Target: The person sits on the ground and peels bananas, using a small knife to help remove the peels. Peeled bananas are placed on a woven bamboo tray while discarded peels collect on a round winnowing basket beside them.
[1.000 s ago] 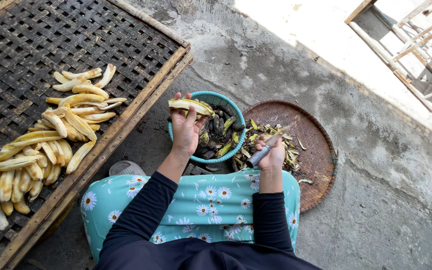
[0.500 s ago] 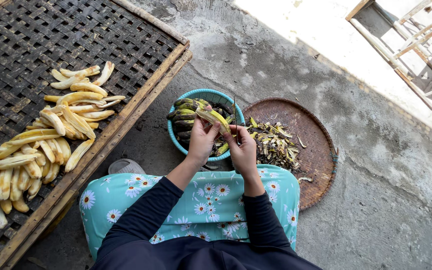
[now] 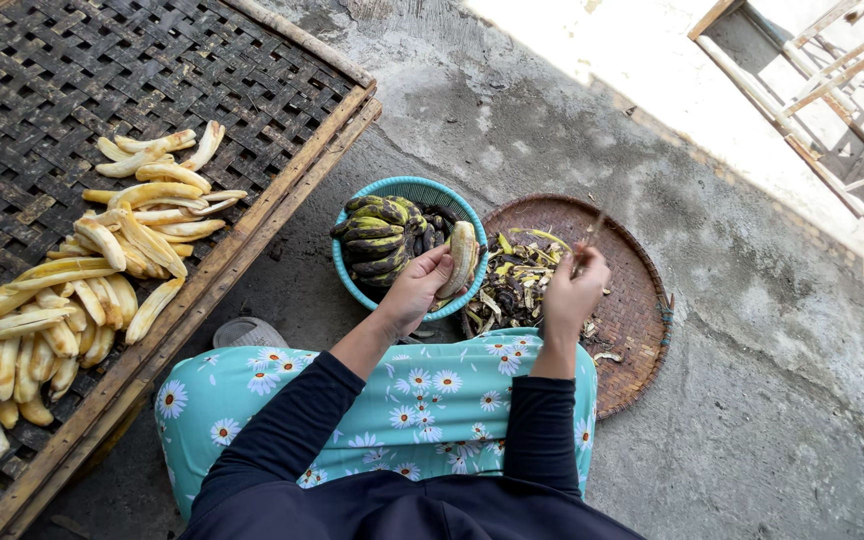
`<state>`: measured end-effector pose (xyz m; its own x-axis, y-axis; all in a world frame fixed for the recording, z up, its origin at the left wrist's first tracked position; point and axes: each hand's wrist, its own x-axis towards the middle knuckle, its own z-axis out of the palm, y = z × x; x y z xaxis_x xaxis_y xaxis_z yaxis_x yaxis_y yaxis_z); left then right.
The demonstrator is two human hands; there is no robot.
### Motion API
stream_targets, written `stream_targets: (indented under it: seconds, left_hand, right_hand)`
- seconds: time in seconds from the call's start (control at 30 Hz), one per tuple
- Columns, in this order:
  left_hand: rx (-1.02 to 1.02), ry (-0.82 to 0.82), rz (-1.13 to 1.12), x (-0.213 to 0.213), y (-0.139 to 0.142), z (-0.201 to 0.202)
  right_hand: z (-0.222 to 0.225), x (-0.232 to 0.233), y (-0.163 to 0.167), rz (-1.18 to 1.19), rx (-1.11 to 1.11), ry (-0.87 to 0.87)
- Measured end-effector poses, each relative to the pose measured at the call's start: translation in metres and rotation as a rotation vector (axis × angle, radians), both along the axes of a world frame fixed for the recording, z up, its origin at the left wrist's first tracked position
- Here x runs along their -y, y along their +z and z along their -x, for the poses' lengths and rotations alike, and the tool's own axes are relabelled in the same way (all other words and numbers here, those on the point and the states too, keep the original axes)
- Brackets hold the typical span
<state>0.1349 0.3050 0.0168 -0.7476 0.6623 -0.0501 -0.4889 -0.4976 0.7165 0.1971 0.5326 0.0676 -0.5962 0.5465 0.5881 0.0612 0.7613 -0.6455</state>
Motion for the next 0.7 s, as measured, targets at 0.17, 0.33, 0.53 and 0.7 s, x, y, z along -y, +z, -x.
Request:
stream_targets:
  seconds: [0.17, 0.33, 0.53, 0.7]
  left_hand:
    - [-0.063, 0.1, 0.075, -0.006, -0.005, 0.001]
    - [-0.122, 0.204, 0.114, -0.013, -0.015, -0.008]
    - [-0.213, 0.278, 0.244, -0.012, -0.023, -0.011]
    - [-0.298, 0.421, 0.254, -0.011, -0.019, -0.007]
  right_hand:
    - [-0.008, 0.022, 0.022, 0.832, 0.096, 0.283]
    - [0.0, 0.083, 0.021, 0.983, 0.12, 0.728]
    - [0.001, 0.095, 0.012, 0.985, 0.11, 0.746]
    - [-0.003, 0.096, 0.003, 0.715, 0.117, 0.773]
